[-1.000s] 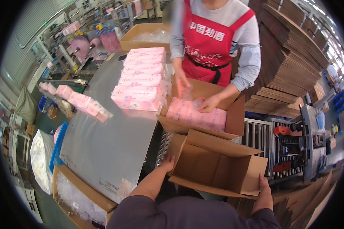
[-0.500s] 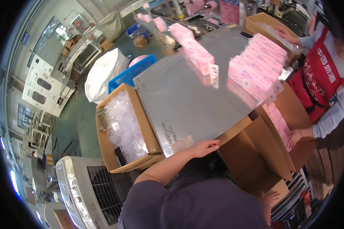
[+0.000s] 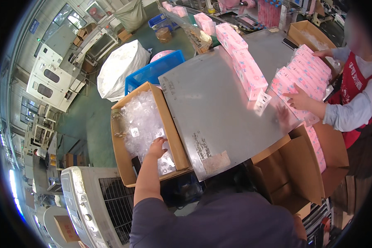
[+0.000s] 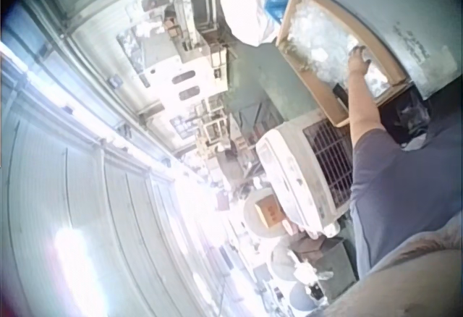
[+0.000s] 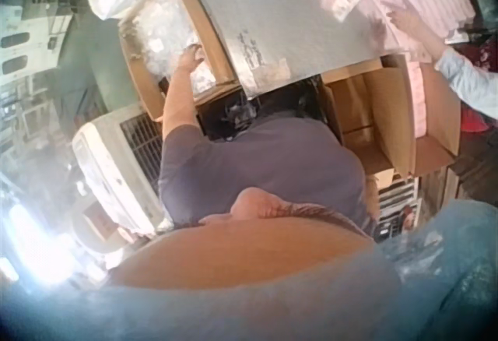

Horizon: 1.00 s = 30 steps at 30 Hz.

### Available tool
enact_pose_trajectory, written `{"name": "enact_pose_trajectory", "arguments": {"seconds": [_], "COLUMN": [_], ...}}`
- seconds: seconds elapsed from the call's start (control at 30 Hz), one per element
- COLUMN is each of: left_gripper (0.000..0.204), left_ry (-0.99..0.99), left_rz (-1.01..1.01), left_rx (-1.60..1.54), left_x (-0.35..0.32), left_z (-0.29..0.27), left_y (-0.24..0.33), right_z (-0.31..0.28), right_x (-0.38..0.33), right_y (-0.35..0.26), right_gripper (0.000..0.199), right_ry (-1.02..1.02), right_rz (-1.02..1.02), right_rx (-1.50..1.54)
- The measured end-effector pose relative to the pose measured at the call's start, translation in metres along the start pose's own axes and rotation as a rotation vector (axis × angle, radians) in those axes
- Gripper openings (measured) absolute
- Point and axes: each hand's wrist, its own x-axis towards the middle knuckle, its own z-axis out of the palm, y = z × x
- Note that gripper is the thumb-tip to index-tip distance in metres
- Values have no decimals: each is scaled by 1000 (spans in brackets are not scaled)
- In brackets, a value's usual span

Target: The person packs pink packages of products into cardboard boxes on a metal table, folds the box flaps, and places the packed boxes onto a conveyor belt.

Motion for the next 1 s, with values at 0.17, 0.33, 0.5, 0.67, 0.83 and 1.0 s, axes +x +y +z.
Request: {"name": "enact_pose_trajectory", "arguments": {"seconds": [0.17, 0.33, 0.5, 0.67, 0.83, 1.0], "left_gripper": [21, 22, 22, 13, 10, 18], "left_ry": [-34, 128, 171, 138, 129, -10], "left_rz": [-175, -345, -520, -590, -564, -650], "left_rx": [-342, -401, -735, -1102, -1183, -1077], "left_x": [1, -36, -65, -77, -73, -80], "left_z": [50, 24, 6, 2, -6, 12], "left_y": [-41, -50, -61, -62, -60, -77], "right_z": [-2, 0, 2, 13, 18, 17], "right_x": [-8, 0, 6, 12, 5, 7], "right_y": [1, -1, -5, 3, -1, 1], "right_gripper": [69, 63, 59, 58, 57, 57], "right_ry": [-12, -26, -13, 110, 179, 282], "right_rz": [-24, -40, -47, -26, -75, -72], "right_rx": [-72, -110, -113, -91, -12, -93]}}
